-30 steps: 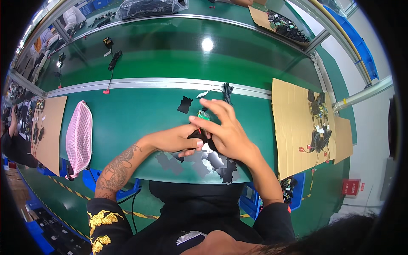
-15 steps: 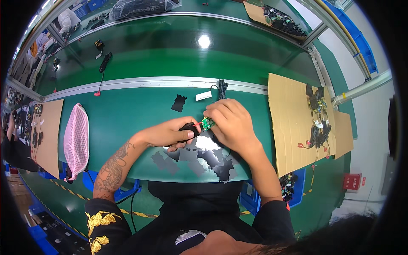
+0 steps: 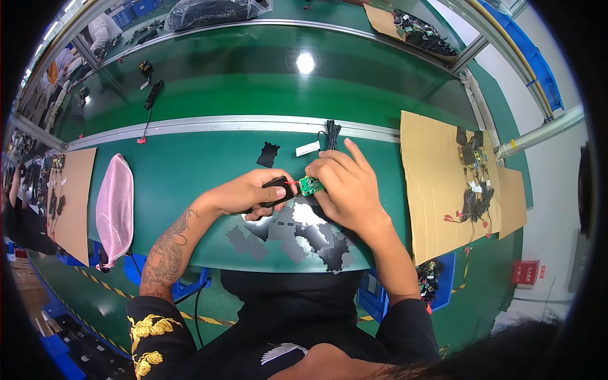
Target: Assembling electronic components on a small frame, likely for a drone.
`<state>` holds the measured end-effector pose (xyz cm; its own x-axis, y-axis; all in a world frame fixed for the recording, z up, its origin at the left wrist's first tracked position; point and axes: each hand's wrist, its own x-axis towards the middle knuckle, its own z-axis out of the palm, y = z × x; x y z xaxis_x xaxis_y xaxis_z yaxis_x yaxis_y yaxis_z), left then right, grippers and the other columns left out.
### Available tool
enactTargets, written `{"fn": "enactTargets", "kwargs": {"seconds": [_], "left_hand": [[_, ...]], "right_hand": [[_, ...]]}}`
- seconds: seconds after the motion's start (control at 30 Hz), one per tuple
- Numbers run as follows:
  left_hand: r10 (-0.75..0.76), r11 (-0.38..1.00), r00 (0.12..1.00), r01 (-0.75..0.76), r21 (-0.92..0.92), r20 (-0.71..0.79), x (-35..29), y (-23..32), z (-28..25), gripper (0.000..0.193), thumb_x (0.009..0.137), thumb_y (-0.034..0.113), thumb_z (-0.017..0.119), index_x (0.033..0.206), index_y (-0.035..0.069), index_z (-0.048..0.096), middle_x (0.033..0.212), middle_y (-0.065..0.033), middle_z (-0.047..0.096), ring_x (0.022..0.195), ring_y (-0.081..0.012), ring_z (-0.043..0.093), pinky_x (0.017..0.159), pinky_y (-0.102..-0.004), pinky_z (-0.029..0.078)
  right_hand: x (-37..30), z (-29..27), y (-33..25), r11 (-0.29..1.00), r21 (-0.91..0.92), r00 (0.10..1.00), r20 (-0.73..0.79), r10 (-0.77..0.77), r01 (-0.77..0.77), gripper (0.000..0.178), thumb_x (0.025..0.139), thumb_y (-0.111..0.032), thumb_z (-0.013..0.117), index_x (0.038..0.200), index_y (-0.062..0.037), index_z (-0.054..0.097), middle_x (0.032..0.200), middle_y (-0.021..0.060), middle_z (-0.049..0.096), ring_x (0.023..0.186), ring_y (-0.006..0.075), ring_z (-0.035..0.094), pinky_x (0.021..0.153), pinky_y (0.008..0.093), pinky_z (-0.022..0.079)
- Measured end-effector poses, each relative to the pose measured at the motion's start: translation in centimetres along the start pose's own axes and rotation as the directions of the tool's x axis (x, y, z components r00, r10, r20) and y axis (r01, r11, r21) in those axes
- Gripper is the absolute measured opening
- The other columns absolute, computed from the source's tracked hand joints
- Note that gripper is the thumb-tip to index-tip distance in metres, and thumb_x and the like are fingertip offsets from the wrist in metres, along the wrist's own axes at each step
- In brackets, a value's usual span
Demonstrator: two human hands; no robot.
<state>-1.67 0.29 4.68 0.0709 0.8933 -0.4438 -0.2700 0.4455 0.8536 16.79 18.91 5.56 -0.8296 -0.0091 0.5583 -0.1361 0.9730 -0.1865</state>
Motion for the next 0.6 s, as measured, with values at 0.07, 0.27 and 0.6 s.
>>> {"fn": "enactTargets", "kwargs": {"seconds": [0.07,0.27,0.6], "left_hand": [[0.017,0.999,1.000,-0.016,0.030,-0.019,0.2,-0.2,0.1,0.019,0.111,0.019,0.056,0.125,0.006,0.057,0.087,-0.0035,0.060,0.053,-0.0057,0.047,0.043,-0.0237,0.040],[0.112,0.986,0.972,-0.083,0.145,-0.206,0.3,-0.7,0.6,0.018,0.112,0.018,0.053,0.125,0.007,0.058,0.086,0.0002,0.060,0.058,-0.0043,0.050,0.045,-0.0228,0.040],[0.535,0.780,0.767,-0.290,0.554,-0.353,1.2,-2.1,0.7,0.019,0.109,0.011,0.051,0.125,0.004,0.057,0.081,-0.0039,0.064,0.061,-0.0102,0.058,0.056,-0.0299,0.046]], "right_hand": [[0.0,0.0,0.0,1.000,-0.009,1.000,-0.001,0.002,-0.002,0.033,0.071,-0.003,0.078,0.102,-0.0107,0.066,0.107,0.0013,0.075,0.114,0.0278,0.070,0.115,0.0575,0.046],[-0.2,0.5,-0.2,1.000,-0.005,1.000,0.011,0.009,-0.009,0.037,0.070,-0.008,0.083,0.102,-0.0102,0.065,0.103,0.0039,0.073,0.110,0.0283,0.070,0.116,0.0580,0.045],[-0.4,3.1,-2.2,0.958,0.271,0.983,0.176,0.049,-0.096,0.055,0.082,-0.036,0.089,0.114,-0.0039,0.059,0.118,0.0144,0.070,0.121,0.0369,0.064,0.121,0.0607,0.038]]}}
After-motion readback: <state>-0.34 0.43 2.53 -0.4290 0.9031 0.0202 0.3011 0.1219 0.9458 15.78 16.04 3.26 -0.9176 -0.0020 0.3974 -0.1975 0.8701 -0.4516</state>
